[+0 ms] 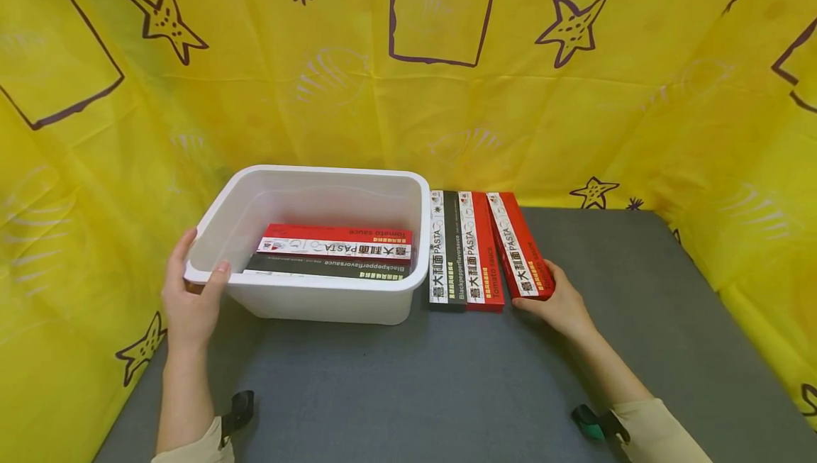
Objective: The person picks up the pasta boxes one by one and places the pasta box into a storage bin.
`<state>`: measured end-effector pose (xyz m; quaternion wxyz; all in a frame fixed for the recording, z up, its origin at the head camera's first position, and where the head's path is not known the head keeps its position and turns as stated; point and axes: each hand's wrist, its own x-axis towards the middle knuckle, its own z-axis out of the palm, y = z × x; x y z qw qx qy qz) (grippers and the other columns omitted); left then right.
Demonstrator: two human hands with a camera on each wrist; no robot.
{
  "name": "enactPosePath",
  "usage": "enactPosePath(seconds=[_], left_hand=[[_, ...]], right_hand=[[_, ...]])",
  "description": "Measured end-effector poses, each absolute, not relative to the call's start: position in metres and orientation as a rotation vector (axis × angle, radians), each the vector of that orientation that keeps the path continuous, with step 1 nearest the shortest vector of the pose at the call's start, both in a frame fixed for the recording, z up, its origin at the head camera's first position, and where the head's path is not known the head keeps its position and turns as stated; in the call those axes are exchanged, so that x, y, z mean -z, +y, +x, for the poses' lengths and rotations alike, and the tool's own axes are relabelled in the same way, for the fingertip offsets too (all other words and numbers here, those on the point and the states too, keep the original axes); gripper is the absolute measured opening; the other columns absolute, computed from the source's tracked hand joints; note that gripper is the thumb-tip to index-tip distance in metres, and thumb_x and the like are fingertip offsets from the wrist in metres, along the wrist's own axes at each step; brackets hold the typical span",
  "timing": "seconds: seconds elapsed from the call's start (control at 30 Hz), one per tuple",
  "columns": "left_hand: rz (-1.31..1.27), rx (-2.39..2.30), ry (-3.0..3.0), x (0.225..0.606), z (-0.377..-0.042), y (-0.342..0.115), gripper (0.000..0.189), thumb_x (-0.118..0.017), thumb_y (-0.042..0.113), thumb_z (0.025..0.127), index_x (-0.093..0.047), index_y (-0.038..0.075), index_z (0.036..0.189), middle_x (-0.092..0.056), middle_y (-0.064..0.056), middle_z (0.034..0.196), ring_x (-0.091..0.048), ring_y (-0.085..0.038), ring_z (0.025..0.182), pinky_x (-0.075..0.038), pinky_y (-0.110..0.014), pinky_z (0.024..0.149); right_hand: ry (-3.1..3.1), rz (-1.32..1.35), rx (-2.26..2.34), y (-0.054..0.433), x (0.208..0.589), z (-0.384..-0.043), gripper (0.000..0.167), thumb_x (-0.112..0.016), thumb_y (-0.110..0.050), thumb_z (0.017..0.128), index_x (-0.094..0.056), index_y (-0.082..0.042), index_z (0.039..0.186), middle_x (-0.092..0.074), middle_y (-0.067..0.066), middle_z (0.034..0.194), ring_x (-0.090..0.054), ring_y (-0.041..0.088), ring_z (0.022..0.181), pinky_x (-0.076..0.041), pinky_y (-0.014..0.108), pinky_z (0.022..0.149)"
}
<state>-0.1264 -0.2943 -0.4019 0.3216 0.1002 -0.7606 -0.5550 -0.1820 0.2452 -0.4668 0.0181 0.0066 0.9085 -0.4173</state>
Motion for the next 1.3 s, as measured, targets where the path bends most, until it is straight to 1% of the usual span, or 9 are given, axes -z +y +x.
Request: enactPosePath(seconds=[0.2,0.33,0.43,0.57,0.67,0.77,0.9,1.07,1.3], left_hand=[[0.248,1.466,-1.982,0.404,-0.127,-0.295,0.061,-0.064,0.014,0.085,-0.049,0.027,0.143,-0.052,0.003,0.132,-0.049,-0.017,0.105,-0.044,-0.018,0.078],[0.242,1.463,-1.973,0.405,-0.128,-0.296,0.062,-0.065,0.013,0.085,-0.049,0.025,0.144,-0.052,0.004,0.130,-0.049,-0.017,0.104,-0.043,-0.018,0.078],[0.239,1.457,-1.972,0.406,-0.128,-0.295,0.062,-0.065,0.013,0.085,-0.049,0.025,0.144,-0.053,0.004,0.130,-0.049,-0.016,0.104,-0.044,-0.018,0.077],[0.239,1.452,-1.975,0.406,-0.128,-0.295,0.062,-0.065,0.013,0.085,-0.049,0.025,0.144,-0.052,0.005,0.130,-0.049,-0.016,0.104,-0.044,-0.019,0.078],[0.234,1.452,-1.976,0.406,-0.128,-0.295,0.062,-0.065,0.013,0.085,-0.049,0.025,0.144,-0.052,0.004,0.131,-0.049,-0.017,0.104,-0.044,-0.019,0.078],[0.227,1.450,-1.975,0.406,-0.128,-0.295,0.061,-0.065,0.013,0.085,-0.049,0.025,0.143,-0.053,0.003,0.131,-0.049,-0.017,0.104,-0.045,-0.018,0.078],[0.225,1.456,-1.970,0.407,-0.128,-0.296,0.061,-0.065,0.013,0.085,-0.050,0.026,0.143,-0.053,0.002,0.131,-0.050,-0.017,0.104,-0.045,-0.018,0.078],[0.216,1.462,-1.957,0.407,-0.129,-0.296,0.061,-0.064,0.012,0.085,-0.050,0.025,0.143,-0.054,0.002,0.130,-0.050,-0.018,0.103,-0.045,-0.017,0.078],[0.211,1.506,-1.926,0.405,-0.129,-0.295,0.062,-0.064,0.009,0.084,-0.050,0.021,0.143,-0.053,0.002,0.129,-0.050,-0.018,0.104,-0.044,-0.017,0.079]], right_hand=[[2.788,0.165,1.443,0.242,0.459,-0.177,0.103,-0.081,-0.040,0.077,-0.020,-0.008,0.154,-0.040,0.021,0.145,-0.041,0.036,0.126,-0.036,0.053,0.099],[2.766,0.241,1.581,0.240,0.454,-0.174,0.098,-0.080,-0.039,0.078,-0.023,-0.011,0.154,-0.039,0.017,0.147,-0.040,0.032,0.127,-0.036,0.051,0.100],[2.756,0.283,1.675,0.240,0.451,-0.173,0.093,-0.079,-0.035,0.080,-0.026,-0.012,0.153,-0.040,0.016,0.147,-0.040,0.030,0.127,-0.035,0.049,0.101],[2.723,0.334,1.796,0.239,0.448,-0.171,0.087,-0.078,-0.027,0.081,-0.030,-0.014,0.153,-0.044,0.013,0.146,-0.043,0.023,0.123,-0.037,0.032,0.097],[2.700,0.374,1.868,0.238,0.446,-0.169,0.085,-0.078,-0.024,0.082,-0.032,-0.016,0.152,-0.047,0.011,0.142,-0.046,0.017,0.116,-0.039,0.017,0.087],[2.676,0.385,1.938,0.238,0.444,-0.168,0.083,-0.077,-0.020,0.083,-0.033,-0.015,0.152,-0.047,0.012,0.139,-0.048,0.014,0.109,-0.042,0.011,0.079],[2.630,0.378,2.047,0.237,0.442,-0.166,0.081,-0.076,-0.013,0.083,-0.033,-0.013,0.152,-0.048,0.012,0.137,-0.050,0.011,0.104,-0.044,0.010,0.077],[2.555,0.356,2.177,0.235,0.438,-0.165,0.080,-0.075,-0.006,0.083,-0.034,-0.014,0.151,-0.045,0.012,0.136,-0.049,0.013,0.105,-0.045,0.011,0.078],[2.435,0.282,2.470,0.235,0.434,-0.164,0.069,-0.071,0.006,0.081,-0.046,-0.014,0.143,-0.046,0.008,0.131,-0.050,0.018,0.106,-0.049,0.013,0.078]])
